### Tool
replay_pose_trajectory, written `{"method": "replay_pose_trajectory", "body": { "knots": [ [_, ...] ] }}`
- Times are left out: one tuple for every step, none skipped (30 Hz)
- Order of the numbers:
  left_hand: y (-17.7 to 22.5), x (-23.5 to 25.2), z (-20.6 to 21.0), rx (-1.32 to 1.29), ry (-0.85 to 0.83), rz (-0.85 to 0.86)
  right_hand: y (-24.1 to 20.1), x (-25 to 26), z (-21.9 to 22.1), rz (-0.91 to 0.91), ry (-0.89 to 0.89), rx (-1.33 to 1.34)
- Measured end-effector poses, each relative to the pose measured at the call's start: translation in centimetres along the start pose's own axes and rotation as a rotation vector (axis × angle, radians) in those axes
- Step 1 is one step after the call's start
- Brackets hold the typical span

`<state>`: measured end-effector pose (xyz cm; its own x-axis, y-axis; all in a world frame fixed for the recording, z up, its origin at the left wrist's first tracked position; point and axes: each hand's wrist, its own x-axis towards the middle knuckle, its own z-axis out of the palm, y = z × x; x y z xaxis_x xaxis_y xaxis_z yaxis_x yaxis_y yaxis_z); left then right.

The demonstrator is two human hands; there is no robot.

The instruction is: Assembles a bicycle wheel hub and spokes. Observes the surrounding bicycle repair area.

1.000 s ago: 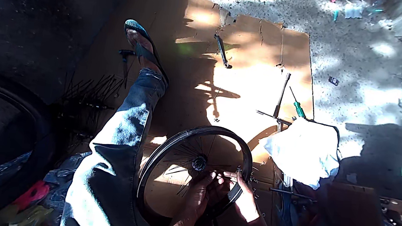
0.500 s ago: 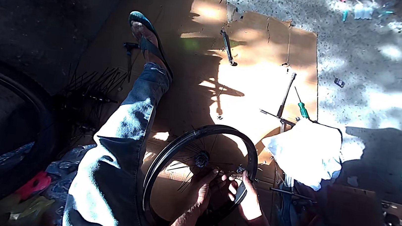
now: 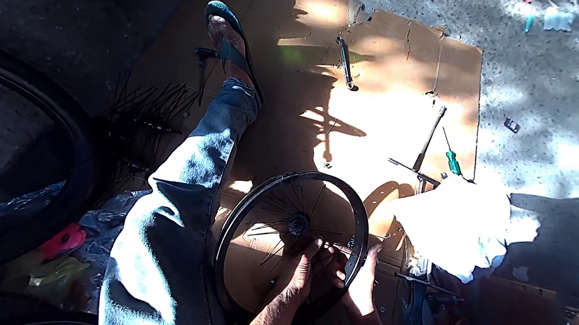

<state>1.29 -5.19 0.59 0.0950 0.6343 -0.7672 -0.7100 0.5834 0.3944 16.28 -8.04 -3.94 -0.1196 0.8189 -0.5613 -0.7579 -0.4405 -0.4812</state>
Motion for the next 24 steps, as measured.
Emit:
{"method": "replay_pose_trajectory", "body": {
  "knots": [
    [0.0, 0.0, 0.1, 0.004, 0.007, 0.000, 0.1, 0.1, -0.2, -0.005, -0.014, -0.003],
    [-0.1, 0.0, 0.2, 0.010, 0.015, 0.002, 0.1, 0.0, -0.4, -0.006, -0.017, -0.005],
    [-0.1, -0.1, 0.3, 0.015, 0.021, -0.001, 0.2, 0.0, -0.4, -0.006, -0.016, -0.009],
    [-0.1, 0.0, 0.3, 0.016, 0.026, -0.003, 0.2, -0.1, -0.3, -0.011, -0.004, -0.010],
    [-0.2, 0.0, 0.4, 0.016, 0.026, -0.003, 0.2, -0.3, 0.1, -0.019, 0.022, -0.015],
    [-0.2, 0.0, 0.4, 0.014, 0.027, -0.003, 0.2, -0.5, 0.6, -0.026, 0.051, -0.025],
    [-0.2, 0.0, 0.5, 0.006, 0.030, -0.002, 0.2, -0.6, 0.8, -0.023, 0.064, -0.021],
    [-0.1, -0.2, 0.6, -0.009, 0.030, -0.003, 0.3, -0.6, 1.1, -0.017, 0.068, -0.012],
    [-0.1, -0.3, 0.7, -0.024, 0.031, -0.006, 0.3, -0.6, 1.3, -0.013, 0.066, 0.006],
    [0.0, -0.5, 0.9, -0.035, 0.042, -0.014, 0.3, -0.6, 1.3, -0.006, 0.064, 0.022],
    [0.1, -0.5, 1.2, -0.045, 0.059, -0.024, 0.3, -0.6, 1.4, -0.002, 0.065, 0.027],
    [0.1, -0.6, 1.5, -0.050, 0.074, -0.028, 0.3, -0.5, 1.3, -0.001, 0.049, 0.036],
    [0.0, -0.7, 1.7, -0.052, 0.090, -0.021, 0.3, -0.3, 1.1, 0.000, 0.018, 0.044],
    [-0.1, -0.7, 1.8, -0.048, 0.105, -0.010, 0.4, -0.2, 0.6, 0.000, -0.025, 0.047],
    [-0.2, -0.8, 2.0, -0.036, 0.120, 0.002, 0.4, 0.0, 0.2, 0.004, -0.059, 0.049],
    [-0.2, -0.9, 2.1, -0.019, 0.139, 0.012, 0.4, 0.1, -0.2, 0.007, -0.081, 0.056],
    [-0.3, -0.8, 2.3, -0.007, 0.158, 0.026, 0.4, 0.1, -0.4, 0.005, -0.093, 0.063],
    [-0.5, -0.9, 2.4, 0.004, 0.173, 0.041, 0.4, 0.1, -0.5, 0.000, -0.095, 0.069],
    [-0.5, -0.9, 2.5, 0.011, 0.181, 0.049, 0.5, 0.1, -0.5, -0.005, -0.100, 0.076],
    [-0.6, -0.9, 2.6, 0.012, 0.182, 0.050, 0.5, 0.1, -0.5, -0.006, -0.101, 0.086],
    [-0.6, -0.9, 2.6, 0.014, 0.175, 0.049, 0.4, 0.0, -0.4, -0.010, -0.096, 0.091],
    [-0.7, -0.9, 2.6, 0.018, 0.166, 0.046, 0.3, -0.1, -0.2, -0.012, -0.083, 0.092],
    [-0.8, -0.8, 2.5, 0.021, 0.157, 0.044, 0.2, -0.2, -0.1, -0.012, -0.067, 0.088],
    [-0.8, -0.7, 2.5, 0.022, 0.148, 0.043, 0.1, -0.3, 0.0, -0.012, -0.044, 0.078]
  ]
}}
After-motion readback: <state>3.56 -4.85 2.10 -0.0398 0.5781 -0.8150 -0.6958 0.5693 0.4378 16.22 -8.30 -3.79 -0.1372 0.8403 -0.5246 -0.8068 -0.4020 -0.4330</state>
